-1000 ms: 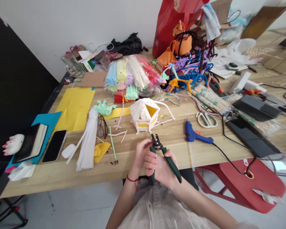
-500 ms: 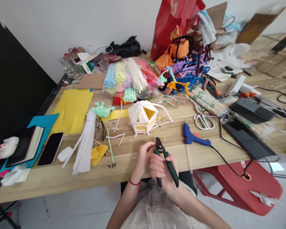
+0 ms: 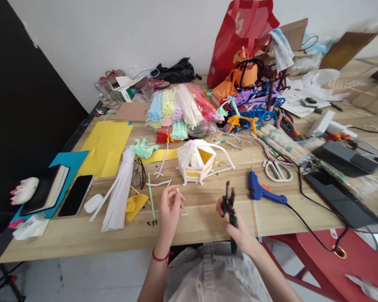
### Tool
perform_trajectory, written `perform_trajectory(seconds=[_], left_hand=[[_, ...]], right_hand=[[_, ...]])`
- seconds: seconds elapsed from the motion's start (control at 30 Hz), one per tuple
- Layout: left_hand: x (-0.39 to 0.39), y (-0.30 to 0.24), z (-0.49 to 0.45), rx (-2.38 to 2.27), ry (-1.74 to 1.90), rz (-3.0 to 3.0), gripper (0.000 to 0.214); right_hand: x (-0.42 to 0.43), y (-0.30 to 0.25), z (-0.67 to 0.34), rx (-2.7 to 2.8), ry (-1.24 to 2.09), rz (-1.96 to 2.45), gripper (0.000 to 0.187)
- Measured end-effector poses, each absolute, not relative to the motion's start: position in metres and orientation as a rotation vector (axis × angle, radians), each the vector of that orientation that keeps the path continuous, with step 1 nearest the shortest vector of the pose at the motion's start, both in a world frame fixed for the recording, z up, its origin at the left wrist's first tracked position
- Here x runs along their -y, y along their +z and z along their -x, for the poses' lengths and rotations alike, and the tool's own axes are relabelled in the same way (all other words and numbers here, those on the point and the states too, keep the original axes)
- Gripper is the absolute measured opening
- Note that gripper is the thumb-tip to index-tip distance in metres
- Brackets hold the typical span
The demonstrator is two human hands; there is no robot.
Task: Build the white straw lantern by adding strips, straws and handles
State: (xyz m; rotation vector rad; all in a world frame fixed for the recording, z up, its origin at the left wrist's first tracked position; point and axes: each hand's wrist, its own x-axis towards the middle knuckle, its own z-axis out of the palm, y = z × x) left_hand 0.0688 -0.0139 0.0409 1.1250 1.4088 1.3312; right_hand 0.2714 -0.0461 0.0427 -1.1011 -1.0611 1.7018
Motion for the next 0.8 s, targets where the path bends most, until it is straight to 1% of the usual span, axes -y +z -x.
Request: perform_trajectory(seconds=[0.07,0.13,0.17,0.23,0.37,0.5,0.63,0.7,0.8], left_hand=[[0.016,0.041,-0.053,-1.448,1.381,-1.127,0.021],[0.019,0.038,-0.040,-1.483,1.414,-1.125,0.020],[0.020,0.036,-0.035,-1.499,1.422,-1.125,0.021],[0.024,0.032,-0.027,-1.526,1.420,-1.132,0.021],[0.029,0.025,-0.020,-1.571,1.411,-1.126,0.023],[0.030,0.025,-0.018,-1.590,1.457,-1.077,0.027],[0.027,0.025,-0.015,-1.596,1.475,-1.089,0.035],[0.025,0.025,-0.014,-1.609,1.459,-1.121,0.034],[0.024,0.022,-0.015,-1.636,1.440,-1.166,0.032]], right_hand=[[0.047,0.041,-0.277,1.450,1.259,1.449,0.046],[0.046,0.038,-0.277,1.809,0.777,1.643,0.056],[0.045,0.035,-0.275,1.927,0.621,1.668,0.060],[0.040,0.027,-0.270,2.061,0.449,1.668,0.066],[0.027,0.013,-0.264,2.129,0.409,1.631,0.068],[0.017,0.018,-0.262,2.069,0.504,1.575,0.064],[0.012,0.039,-0.270,1.966,0.614,1.504,0.053],[0.006,0.047,-0.285,1.905,0.582,1.473,0.045],[-0.011,0.051,-0.326,1.821,0.439,1.488,0.032]])
